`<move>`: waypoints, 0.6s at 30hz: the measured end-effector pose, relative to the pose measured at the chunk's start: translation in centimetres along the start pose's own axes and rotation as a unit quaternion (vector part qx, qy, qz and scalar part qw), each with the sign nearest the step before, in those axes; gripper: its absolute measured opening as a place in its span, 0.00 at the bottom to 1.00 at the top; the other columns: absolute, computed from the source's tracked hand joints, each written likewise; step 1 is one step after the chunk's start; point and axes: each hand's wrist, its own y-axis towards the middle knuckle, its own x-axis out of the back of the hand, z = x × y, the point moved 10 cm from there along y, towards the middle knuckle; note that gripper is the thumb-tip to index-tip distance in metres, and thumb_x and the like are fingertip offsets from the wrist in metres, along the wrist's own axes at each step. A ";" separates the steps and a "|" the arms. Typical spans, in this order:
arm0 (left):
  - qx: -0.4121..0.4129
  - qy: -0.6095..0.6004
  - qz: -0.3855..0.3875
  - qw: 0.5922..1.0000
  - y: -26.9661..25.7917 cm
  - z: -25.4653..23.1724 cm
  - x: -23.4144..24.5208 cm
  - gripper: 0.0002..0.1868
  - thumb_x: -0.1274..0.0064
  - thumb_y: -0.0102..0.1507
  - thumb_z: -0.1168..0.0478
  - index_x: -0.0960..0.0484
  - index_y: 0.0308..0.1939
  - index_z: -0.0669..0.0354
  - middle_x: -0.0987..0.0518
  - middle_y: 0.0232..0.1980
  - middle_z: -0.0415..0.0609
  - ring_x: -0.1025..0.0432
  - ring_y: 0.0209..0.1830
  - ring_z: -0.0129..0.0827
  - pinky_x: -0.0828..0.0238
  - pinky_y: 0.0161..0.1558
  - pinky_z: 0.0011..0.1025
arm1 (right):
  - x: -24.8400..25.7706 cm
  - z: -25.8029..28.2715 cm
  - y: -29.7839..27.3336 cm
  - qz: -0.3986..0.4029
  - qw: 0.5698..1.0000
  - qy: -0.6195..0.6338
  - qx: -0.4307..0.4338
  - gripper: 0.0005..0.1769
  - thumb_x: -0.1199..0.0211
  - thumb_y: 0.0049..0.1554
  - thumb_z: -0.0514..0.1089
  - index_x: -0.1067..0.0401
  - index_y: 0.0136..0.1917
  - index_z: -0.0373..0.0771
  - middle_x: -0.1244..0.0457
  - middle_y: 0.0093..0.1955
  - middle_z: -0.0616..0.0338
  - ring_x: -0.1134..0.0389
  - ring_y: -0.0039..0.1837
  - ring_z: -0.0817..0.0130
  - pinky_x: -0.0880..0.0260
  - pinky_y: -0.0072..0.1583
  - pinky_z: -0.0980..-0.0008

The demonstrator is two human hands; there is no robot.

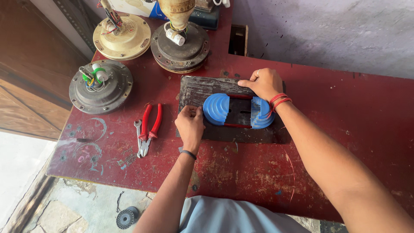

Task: The person winds a red insulated wire around a blue plastic bobbin mounted on a wooden jig. They repeatedly wrap the wire by hand, adjusting the bobbin position as needed. The workspace includes pliers and other tools on a red table.

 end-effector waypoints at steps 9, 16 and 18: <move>-0.223 0.101 0.081 0.966 -3.5 -4.7 -0.8 0.36 0.39 0.49 0.62 0.27 0.63 0.57 0.27 0.60 0.58 0.24 0.45 0.44 0.23 0.48 0.39 | 0.7 -2.7 -1.9 -0.022 0.999 0.018 0.035 0.22 0.24 0.49 0.60 0.19 0.39 0.38 0.30 0.35 0.55 0.27 0.37 0.63 0.29 0.43 0.64; -0.275 0.250 0.172 0.912 -4.1 -6.6 -3.5 0.59 0.23 0.41 0.47 0.37 0.72 0.54 0.34 0.69 0.56 0.35 0.67 0.53 0.31 0.60 0.45 | 1.3 -4.9 -4.7 -0.057 0.995 0.059 0.055 0.17 0.26 0.53 0.55 0.19 0.42 0.38 0.30 0.35 0.55 0.28 0.37 0.64 0.31 0.42 0.65; -0.282 0.294 0.190 0.893 -3.0 -6.8 -4.3 0.60 0.22 0.39 0.44 0.37 0.69 0.56 0.34 0.69 0.55 0.36 0.70 0.53 0.35 0.67 0.44 | 1.4 -4.8 -4.9 -0.071 0.994 0.051 0.059 0.16 0.26 0.52 0.54 0.19 0.41 0.39 0.29 0.36 0.56 0.28 0.37 0.64 0.31 0.42 0.66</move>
